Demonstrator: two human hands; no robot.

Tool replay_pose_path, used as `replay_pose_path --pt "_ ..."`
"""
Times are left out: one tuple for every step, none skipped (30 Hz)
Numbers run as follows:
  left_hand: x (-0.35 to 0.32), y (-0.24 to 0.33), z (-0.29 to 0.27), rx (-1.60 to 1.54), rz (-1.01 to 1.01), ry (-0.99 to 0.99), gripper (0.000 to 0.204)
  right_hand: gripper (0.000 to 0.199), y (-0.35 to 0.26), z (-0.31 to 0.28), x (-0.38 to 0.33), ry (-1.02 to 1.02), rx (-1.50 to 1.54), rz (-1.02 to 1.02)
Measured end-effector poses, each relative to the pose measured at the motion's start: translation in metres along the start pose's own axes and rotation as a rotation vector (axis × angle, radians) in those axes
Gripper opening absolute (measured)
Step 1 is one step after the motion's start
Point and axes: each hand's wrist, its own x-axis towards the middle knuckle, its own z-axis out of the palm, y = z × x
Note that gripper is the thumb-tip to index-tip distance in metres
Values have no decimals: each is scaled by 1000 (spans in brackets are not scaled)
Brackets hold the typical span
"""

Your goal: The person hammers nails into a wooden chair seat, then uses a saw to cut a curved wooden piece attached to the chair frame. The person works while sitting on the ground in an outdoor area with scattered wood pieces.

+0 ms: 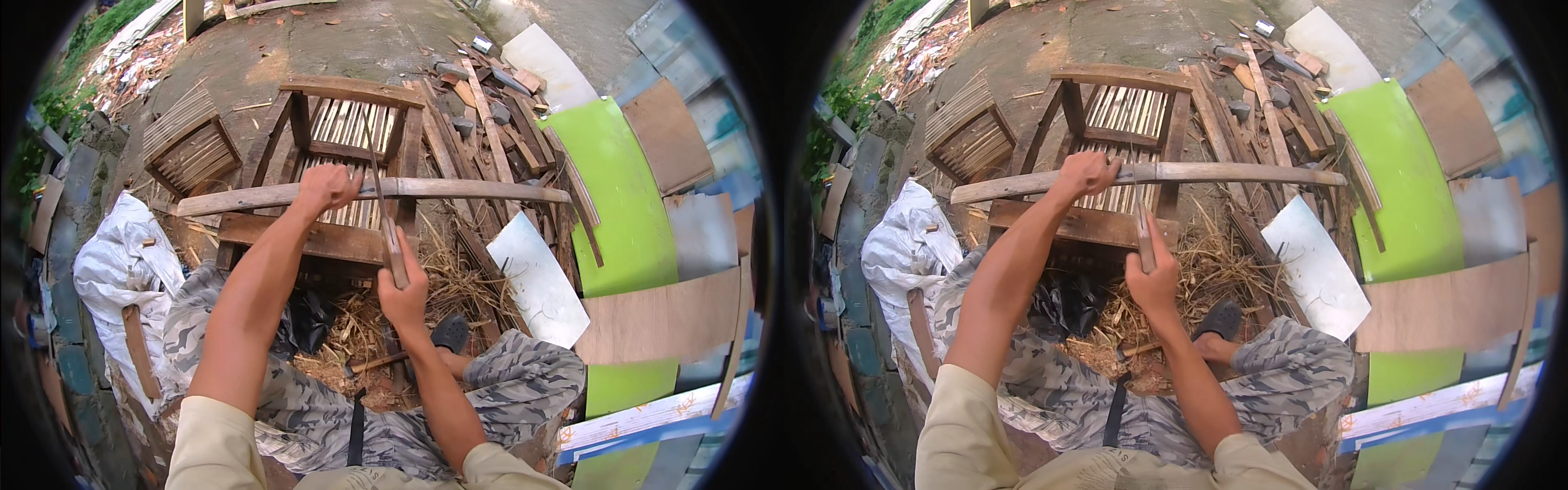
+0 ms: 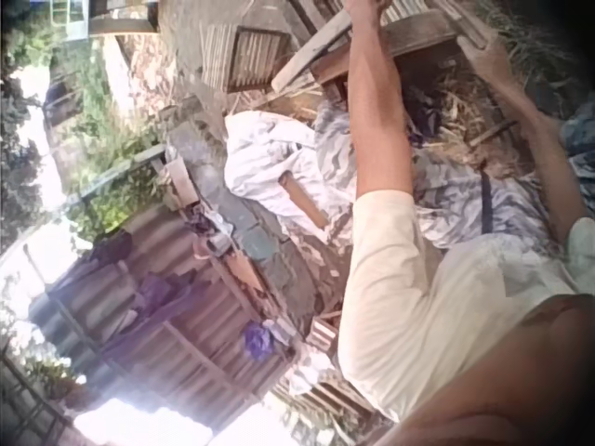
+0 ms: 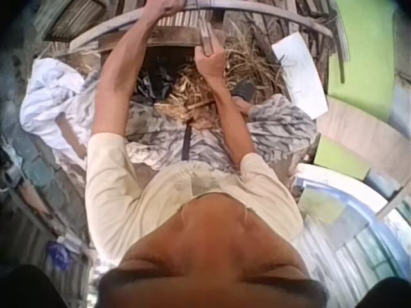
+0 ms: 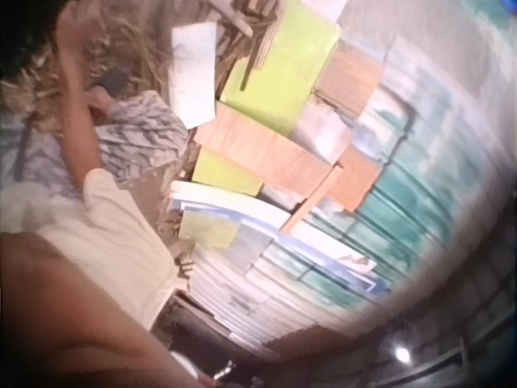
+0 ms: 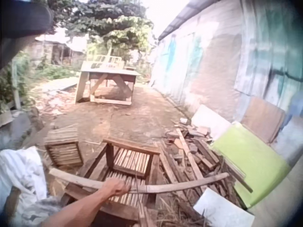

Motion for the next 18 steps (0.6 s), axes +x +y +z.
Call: replay_pose_path --pt "2 -6 -3 23 2 3 66 64 1 2 -5 -3 -1 18" --pt "6 -4 -10 36 13 21 66 65 4 3 -7 -3 -2 29" --pt "-1 -3 -5 41 14 9 66 65 8 -1 -24 -12 -9 70" --pt "-7 -1 -1 46 16 -4 66 66 7 -15 -49 -21 -29 43" --pt "-5 1 -6 64 -12 -47 65 67 -1 -32 -77 -22 -41 -6" --pt "2 -3 -14 55 -10 -17 65 68 -11 -47 -114 -50 -56 -7" --pt "1 -11 -9 38 -20 -17 65 69 -21 -61 -144 -92 -76 23" --pt "-2 -11 -7 28 -18 -17 65 70 -29 -67 -142 -97 -81 24" --pt "-5 -6 -2 33 -34 -36 64 71 -35 -70 -134 -103 -84 25" --pt "-10 -6 1 36 -39 -35 64 72 -39 -67 -125 -102 -81 29" --pt "-9 -3 1 40 -37 -20 64 69 -29 -52 -91 -96 -47 76" --pt "-8 0 0 44 -35 -5 64 66 -19 -37 -58 -87 -11 126" --pt "-6 0 0 31 -25 3 64 65 -15 -26 -36 -78 -34 115" --pt "-3 4 -3 34 -18 -3 64 64 -10 -17 -15 -62 -58 106" --pt "-3 7 -4 39 -15 -19 64 65 9 -7 -11 7 -94 -40" --pt "-3 5 -5 43 -22 -32 64 65 18 0 -8 68 -128 -189" --pt "-3 -7 -5 44 -37 -30 64 68 -5 -7 -29 -58 -28 162" --pt "-7 -11 0 42 -37 -38 64 69 -5 -20 -68 -53 -12 83"
